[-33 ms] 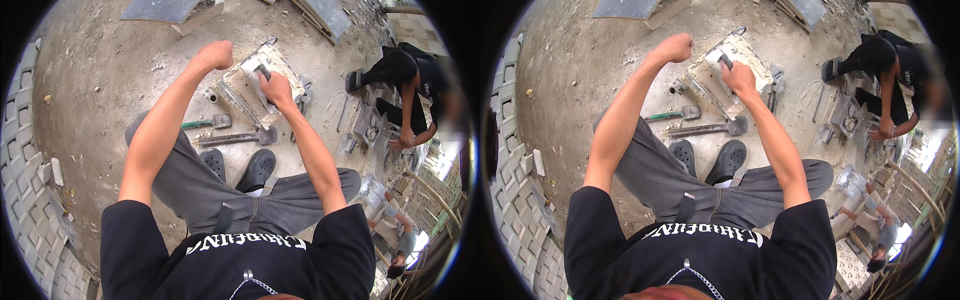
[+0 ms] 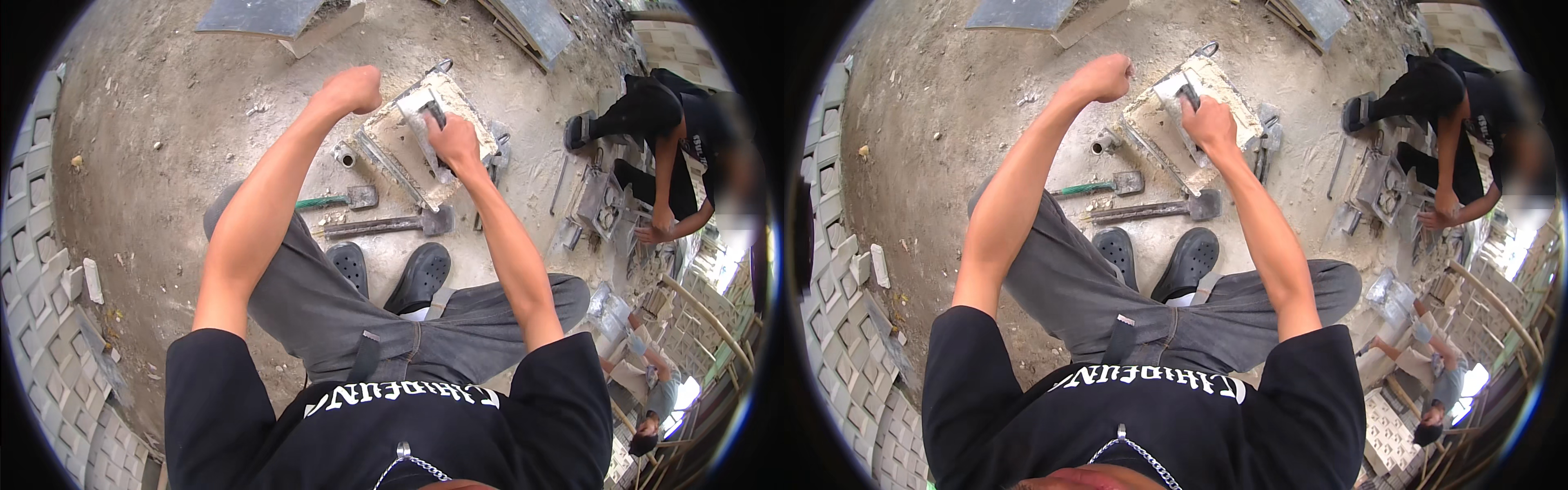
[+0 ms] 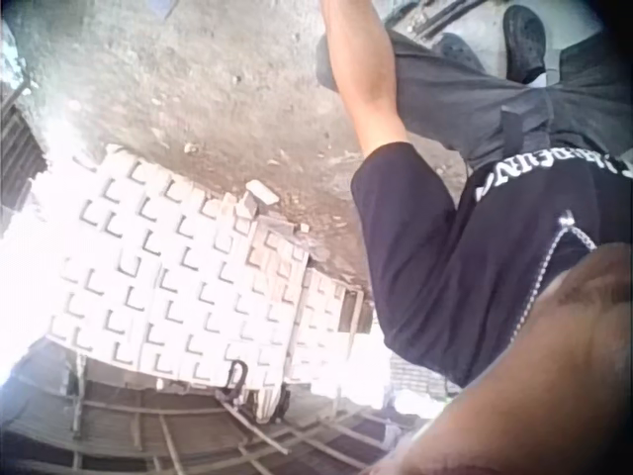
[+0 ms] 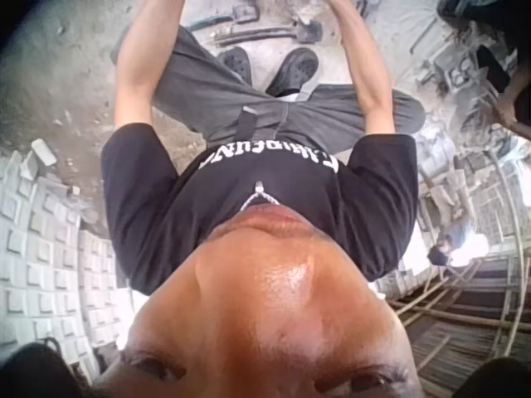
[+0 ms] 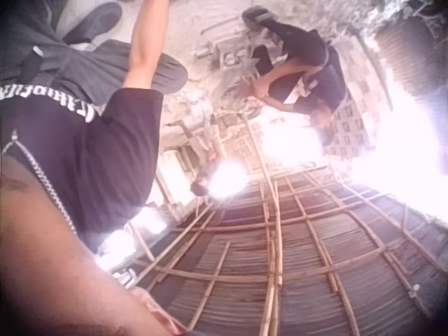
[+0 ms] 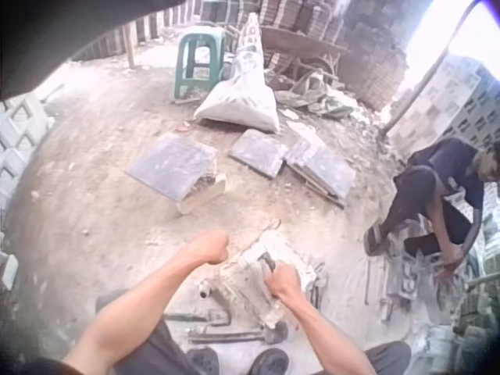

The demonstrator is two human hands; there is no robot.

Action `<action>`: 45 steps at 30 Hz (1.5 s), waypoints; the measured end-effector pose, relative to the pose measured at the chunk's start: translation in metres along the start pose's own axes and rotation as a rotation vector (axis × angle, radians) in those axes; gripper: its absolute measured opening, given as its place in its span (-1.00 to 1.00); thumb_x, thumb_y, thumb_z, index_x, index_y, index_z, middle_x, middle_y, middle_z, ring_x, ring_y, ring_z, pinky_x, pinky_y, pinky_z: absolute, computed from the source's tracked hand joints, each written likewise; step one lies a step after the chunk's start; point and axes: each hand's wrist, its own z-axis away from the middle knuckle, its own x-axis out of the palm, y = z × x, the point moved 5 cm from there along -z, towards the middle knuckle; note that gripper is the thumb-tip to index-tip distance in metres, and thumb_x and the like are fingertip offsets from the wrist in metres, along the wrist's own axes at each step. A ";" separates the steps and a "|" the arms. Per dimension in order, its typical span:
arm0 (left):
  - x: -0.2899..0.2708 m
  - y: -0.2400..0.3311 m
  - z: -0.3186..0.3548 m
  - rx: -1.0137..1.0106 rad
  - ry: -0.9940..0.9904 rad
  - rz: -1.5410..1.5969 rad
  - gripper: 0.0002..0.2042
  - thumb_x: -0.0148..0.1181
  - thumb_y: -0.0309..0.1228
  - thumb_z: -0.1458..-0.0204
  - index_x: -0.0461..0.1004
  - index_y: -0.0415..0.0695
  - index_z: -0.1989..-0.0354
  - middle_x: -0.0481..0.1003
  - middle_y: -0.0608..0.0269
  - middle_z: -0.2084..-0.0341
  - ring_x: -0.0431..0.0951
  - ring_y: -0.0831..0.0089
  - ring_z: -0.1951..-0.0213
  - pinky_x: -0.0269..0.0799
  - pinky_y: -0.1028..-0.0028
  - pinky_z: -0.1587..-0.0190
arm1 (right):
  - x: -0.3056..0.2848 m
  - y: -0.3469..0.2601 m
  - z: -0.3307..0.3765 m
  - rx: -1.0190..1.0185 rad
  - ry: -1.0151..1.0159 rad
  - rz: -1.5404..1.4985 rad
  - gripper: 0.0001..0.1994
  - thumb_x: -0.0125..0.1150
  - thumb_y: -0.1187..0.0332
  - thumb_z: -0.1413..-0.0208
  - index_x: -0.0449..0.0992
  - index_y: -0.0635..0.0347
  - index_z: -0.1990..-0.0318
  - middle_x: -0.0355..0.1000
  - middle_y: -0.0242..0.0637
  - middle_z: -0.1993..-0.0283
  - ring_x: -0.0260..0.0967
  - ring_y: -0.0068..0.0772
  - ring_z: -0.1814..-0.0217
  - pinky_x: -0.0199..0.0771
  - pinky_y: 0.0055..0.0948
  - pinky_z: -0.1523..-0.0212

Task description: The person prepares material in a square mold using a trowel and their hands, then levels the surface and removes the mold to create a brick on the ground.

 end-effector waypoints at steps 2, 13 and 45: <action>-0.005 0.009 0.005 0.036 0.091 0.060 -0.68 -0.02 -0.56 0.08 0.56 -0.29 0.15 0.55 -0.22 0.19 0.55 -0.08 0.05 0.45 0.18 0.00 | 0.002 0.011 -0.012 -0.002 0.067 0.036 -0.51 0.10 -0.03 -0.17 0.59 0.35 0.27 0.53 0.22 0.35 0.52 0.24 0.26 0.51 -0.01 0.16; 0.000 0.017 0.003 0.088 0.085 0.074 -0.67 -0.01 -0.54 0.06 0.54 -0.28 0.10 0.55 -0.18 0.14 0.54 -0.04 0.03 0.44 0.18 -0.04 | -0.014 0.035 -0.047 0.002 0.032 0.008 -0.47 0.10 -0.07 -0.15 0.59 0.36 0.35 0.52 0.21 0.41 0.53 0.20 0.29 0.50 -0.03 0.19; -0.017 0.024 0.017 0.067 0.105 0.086 -0.63 -0.09 -0.56 0.01 0.50 -0.27 0.02 0.54 -0.11 0.06 0.51 0.02 -0.03 0.40 0.22 -0.09 | -0.035 0.024 -0.056 -0.070 -0.101 0.104 -0.46 0.13 -0.07 -0.12 0.61 0.38 0.33 0.53 0.21 0.33 0.52 0.20 0.19 0.50 -0.06 0.07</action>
